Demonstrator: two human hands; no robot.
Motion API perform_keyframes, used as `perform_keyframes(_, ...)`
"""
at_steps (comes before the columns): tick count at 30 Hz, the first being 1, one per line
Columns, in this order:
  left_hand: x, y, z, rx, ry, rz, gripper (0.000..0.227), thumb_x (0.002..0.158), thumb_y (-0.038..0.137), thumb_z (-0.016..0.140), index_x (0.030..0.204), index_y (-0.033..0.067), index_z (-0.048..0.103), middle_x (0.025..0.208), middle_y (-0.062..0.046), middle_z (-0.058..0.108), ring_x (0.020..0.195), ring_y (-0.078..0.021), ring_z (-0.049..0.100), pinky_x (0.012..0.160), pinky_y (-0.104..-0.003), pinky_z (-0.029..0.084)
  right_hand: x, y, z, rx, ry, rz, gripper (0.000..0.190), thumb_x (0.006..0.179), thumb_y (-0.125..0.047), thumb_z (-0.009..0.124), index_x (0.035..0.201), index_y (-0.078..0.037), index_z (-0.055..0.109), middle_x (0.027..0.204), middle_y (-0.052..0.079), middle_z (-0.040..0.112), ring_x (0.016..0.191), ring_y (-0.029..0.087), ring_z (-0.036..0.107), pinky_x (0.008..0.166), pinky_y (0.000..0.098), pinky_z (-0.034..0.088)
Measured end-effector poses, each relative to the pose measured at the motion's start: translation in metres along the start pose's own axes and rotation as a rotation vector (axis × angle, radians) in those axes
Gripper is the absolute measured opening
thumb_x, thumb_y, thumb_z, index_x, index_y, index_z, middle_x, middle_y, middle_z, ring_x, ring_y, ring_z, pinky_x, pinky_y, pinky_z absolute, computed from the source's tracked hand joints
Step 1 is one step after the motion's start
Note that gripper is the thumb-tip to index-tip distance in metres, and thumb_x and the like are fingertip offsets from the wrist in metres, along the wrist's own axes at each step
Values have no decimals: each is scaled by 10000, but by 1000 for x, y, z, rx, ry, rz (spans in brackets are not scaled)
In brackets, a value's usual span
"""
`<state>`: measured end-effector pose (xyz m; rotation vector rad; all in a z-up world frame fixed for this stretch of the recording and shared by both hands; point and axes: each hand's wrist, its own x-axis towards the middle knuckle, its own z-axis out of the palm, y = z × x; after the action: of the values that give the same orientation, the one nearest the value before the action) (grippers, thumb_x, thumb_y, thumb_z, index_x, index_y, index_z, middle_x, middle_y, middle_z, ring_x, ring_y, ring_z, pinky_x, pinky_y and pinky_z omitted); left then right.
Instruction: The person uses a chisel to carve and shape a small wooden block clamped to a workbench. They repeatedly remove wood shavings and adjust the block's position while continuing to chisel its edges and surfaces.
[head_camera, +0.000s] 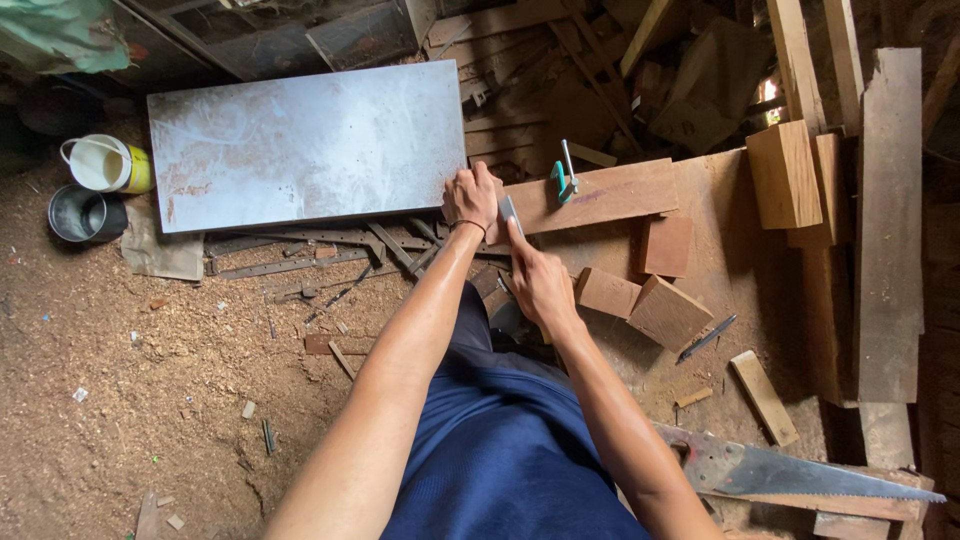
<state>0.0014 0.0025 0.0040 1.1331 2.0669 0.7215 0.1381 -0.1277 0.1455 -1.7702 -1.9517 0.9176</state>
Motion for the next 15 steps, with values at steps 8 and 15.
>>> perform_keyframes(8,11,-19,21,97,54,185,508,1034,361,345,790,145,735,864,-171,731,803,-396,619,859,-514,465,5,-7,-5,62,27,-41,542,998,-156,530,1528,-255,470,855,281,669,764,462,676,675,527,523)
perform_keyframes(15,-2,-3,2,51,110,243,563,977,407,370,739,151,812,896,-175,754,876,-437,622,820,-540,487,19,-19,-2,46,-6,68,550,994,-159,505,1532,-258,451,829,258,687,719,438,688,661,531,513)
